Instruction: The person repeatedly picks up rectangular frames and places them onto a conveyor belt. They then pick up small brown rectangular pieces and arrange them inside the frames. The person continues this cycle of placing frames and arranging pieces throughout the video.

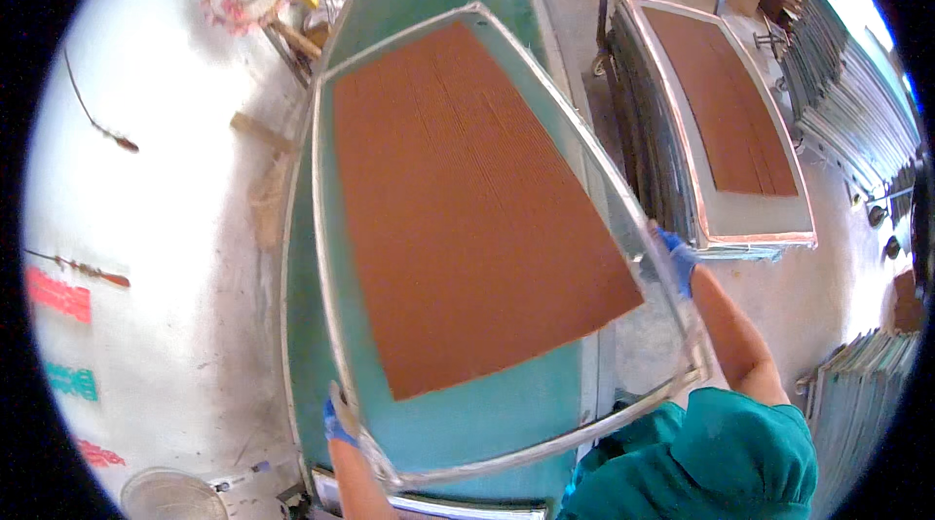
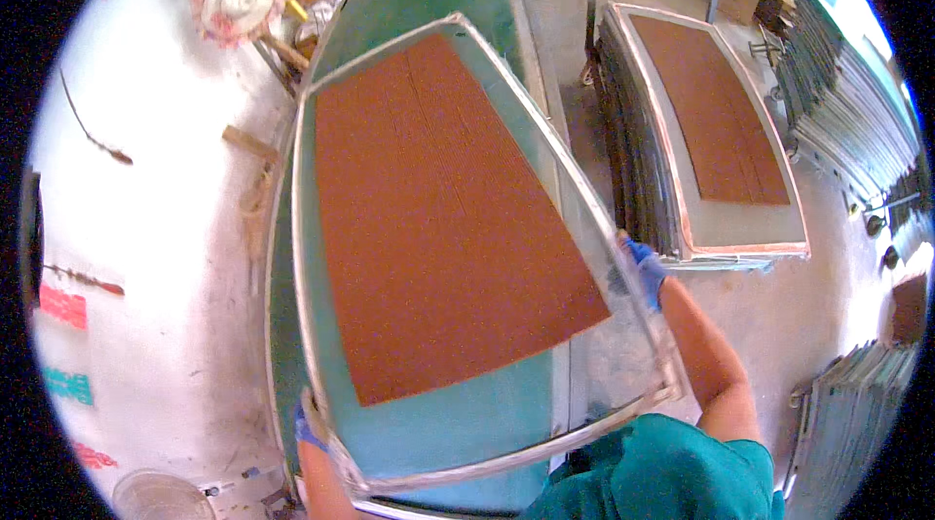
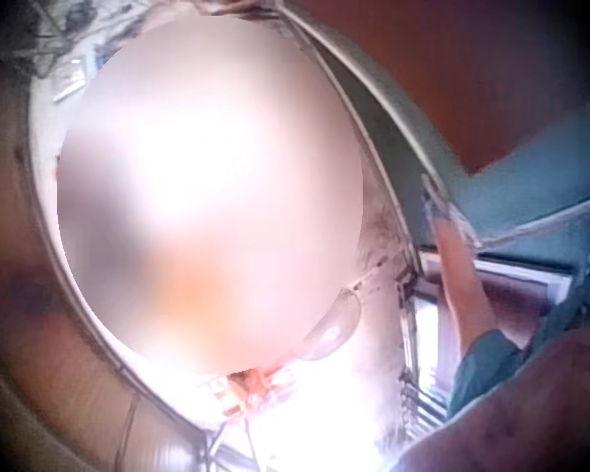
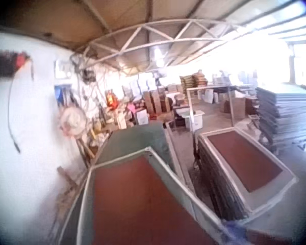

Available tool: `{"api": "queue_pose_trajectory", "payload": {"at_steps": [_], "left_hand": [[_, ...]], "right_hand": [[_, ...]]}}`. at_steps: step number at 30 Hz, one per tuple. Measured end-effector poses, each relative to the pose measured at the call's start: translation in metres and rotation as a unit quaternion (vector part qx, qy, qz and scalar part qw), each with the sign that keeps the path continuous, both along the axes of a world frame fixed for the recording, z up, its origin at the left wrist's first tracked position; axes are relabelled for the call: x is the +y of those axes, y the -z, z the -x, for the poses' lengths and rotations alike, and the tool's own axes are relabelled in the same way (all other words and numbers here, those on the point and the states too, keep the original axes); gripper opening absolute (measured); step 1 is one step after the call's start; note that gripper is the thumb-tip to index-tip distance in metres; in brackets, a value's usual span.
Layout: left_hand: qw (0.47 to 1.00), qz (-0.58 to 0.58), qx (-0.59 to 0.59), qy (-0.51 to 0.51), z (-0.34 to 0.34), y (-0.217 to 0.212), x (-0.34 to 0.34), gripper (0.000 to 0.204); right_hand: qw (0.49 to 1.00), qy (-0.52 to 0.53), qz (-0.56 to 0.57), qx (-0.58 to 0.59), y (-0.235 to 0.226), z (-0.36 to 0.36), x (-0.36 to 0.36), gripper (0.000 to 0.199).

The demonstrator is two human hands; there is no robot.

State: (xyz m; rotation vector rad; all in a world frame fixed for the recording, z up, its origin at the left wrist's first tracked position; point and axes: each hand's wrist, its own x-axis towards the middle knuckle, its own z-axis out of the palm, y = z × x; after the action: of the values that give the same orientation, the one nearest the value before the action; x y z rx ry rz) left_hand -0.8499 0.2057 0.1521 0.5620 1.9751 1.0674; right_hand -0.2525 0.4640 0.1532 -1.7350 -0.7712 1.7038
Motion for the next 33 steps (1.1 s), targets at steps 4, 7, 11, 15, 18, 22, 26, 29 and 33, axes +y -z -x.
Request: {"api": "queue_pose_trajectory", "payload": {"at_steps": [4,7,11,15,18,22,26,29,33], "left_hand": [[0.965,-0.018,-0.242,-0.103,-0.151,-0.096,-0.048,0.047],[0.979,-0.007,-0.163,-0.122,-0.229,-0.139,-0.085,0.050],[0.990,-0.075,0.053,-0.104,-0.328,-0.139,-0.148,0.029],[0.978,-0.152,0.145,0.020,-0.395,-0.138,-0.193,0.027],[0.987,-0.120,0.043,-0.094,-0.439,-0.144,-0.203,0.030],[0.993,-0.089,0.033,-0.063,-0.461,-0.155,-0.173,0.029],[0.993,-0.100,-0.024,-0.065,-0.480,-0.137,-0.107,0.027],[0.996,-0.081,0.037,0.004,-0.507,-0.116,-0.042,0.040],[0.987,-0.129,-0.086,0.034,-0.551,-0.087,0.101,0.034]], "right_hand": [[0.998,0.015,0.053,-0.024,-0.044,-0.092,0.000,0.056],[0.997,0.000,-0.035,-0.072,-0.064,-0.142,-0.033,0.047],[0.988,-0.031,-0.050,-0.141,-0.070,-0.200,-0.074,0.049],[0.971,-0.089,-0.141,-0.173,-0.079,-0.267,-0.107,0.049],[0.986,-0.068,-0.090,-0.123,-0.091,-0.308,-0.118,0.045],[0.986,-0.027,-0.107,-0.123,-0.100,-0.352,-0.120,0.043],[0.990,0.038,-0.096,-0.093,-0.104,-0.413,-0.103,0.044],[0.989,0.088,-0.082,-0.085,-0.104,-0.470,-0.073,0.040],[0.980,0.169,-0.078,-0.072,-0.105,-0.556,-0.008,0.039]]}}
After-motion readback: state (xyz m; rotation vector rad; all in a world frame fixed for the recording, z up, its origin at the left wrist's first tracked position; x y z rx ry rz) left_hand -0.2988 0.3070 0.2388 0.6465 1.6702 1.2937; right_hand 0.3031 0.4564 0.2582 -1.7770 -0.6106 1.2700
